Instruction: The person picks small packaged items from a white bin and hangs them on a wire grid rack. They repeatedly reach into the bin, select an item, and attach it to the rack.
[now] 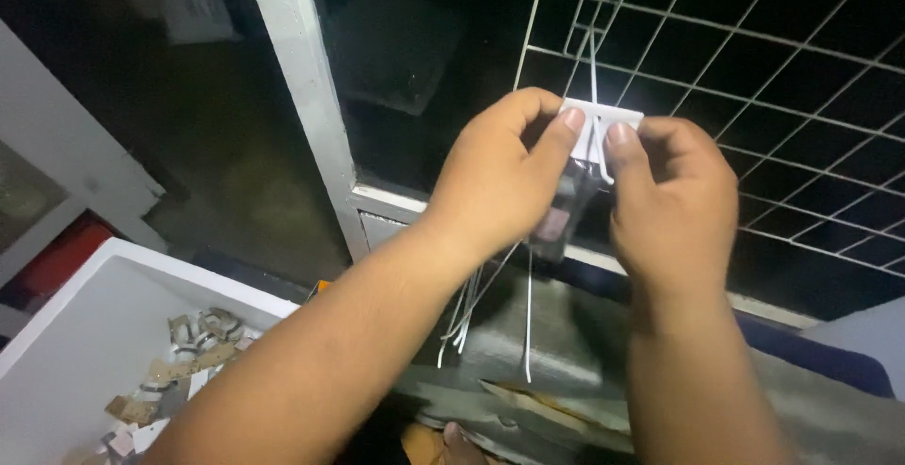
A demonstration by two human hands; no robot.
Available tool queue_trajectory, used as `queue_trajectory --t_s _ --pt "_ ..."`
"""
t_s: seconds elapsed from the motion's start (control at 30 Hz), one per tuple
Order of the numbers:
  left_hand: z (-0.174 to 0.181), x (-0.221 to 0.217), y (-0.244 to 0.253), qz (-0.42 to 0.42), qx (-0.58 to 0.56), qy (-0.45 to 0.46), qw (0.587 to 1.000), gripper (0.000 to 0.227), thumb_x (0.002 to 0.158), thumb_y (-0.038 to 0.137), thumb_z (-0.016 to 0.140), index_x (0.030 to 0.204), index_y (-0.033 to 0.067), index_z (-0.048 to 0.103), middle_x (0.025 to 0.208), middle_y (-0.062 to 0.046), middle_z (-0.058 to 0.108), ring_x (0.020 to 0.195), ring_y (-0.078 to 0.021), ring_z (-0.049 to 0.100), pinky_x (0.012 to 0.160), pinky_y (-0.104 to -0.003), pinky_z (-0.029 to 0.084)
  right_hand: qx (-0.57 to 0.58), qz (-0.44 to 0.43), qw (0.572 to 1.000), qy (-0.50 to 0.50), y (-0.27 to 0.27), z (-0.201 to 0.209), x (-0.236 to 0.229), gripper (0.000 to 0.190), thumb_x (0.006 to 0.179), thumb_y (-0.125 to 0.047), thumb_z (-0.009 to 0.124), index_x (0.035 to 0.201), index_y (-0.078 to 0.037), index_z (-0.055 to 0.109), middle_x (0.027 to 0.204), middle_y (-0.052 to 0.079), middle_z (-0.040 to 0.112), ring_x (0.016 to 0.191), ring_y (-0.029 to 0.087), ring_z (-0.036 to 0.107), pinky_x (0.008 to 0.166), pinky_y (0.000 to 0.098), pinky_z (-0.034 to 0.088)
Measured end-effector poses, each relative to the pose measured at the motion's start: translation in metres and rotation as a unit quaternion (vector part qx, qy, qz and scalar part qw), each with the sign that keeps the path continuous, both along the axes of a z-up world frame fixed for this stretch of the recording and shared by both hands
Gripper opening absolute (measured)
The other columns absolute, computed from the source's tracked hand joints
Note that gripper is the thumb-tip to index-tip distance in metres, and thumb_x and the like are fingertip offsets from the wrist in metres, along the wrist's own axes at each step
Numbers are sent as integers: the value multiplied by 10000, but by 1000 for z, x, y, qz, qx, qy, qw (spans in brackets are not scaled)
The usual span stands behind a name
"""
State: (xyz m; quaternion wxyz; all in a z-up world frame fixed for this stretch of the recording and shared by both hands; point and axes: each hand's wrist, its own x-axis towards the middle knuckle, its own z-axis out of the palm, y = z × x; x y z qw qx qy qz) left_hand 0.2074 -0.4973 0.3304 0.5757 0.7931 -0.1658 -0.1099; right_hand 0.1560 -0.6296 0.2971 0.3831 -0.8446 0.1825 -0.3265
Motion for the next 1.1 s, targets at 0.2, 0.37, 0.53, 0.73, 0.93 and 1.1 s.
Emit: queue_trajectory --t_s 0.2,0.37,0.53,0.73,0.93,1.1 --pt "-22 40 -23 29 -40 -149 988 279 997 246 555 1101 63 740 933 -121 751 884 -272 773 694 -385 646 -24 20 999 -33 -11 4 36 191 1082 -166 658 1135 7 719 958 191 721 903 360 721 754 443 564" --pt "-28 76 -31 16 -17 -178 984 271 996 272 531 1083 100 721 926 -90 745 854 -258 734 673 -382 594 -2 -8 1000 8 -21 6 63 249 1046 -249 650 1190 -52 701 1089 145 722 1016 321 707 812 444 560" --pt "-32 102 -37 -6 -9 -174 985 293 985 362 502 1083 179 710 966 -20 745 864 -165 709 721 -325 560 55 -19 997 53 -24 10 76 309 1012 -366 621 1231 -157 687 1201 49 727 1097 217 699 901 388 545" --pt "-38 110 -39 25 -17 -183 983 287 963 364 550 1092 181 730 999 -6 764 911 -170 732 731 -326 577 -11 -14 1000 6 -35 -4 89 298 1017 -354 659 1213 -133 697 1184 82 726 1073 232 708 875 391 558" --pt "-41 108 -41 33 -28 -174 984 308 958 367 552 1114 158 716 1073 -41 780 990 -214 757 769 -347 596 -16 -12 1000 -24 -31 -5 86 254 1027 -327 650 1164 -120 703 1127 84 731 1003 225 723 820 364 566" --pt "-41 87 -31 69 -33 -151 986 262 934 319 615 1129 177 716 1132 -56 756 1042 -236 730 805 -372 584 24 -60 998 0 -16 2 68 314 1018 -366 668 1217 -124 652 1120 61 697 993 211 690 824 363 557"
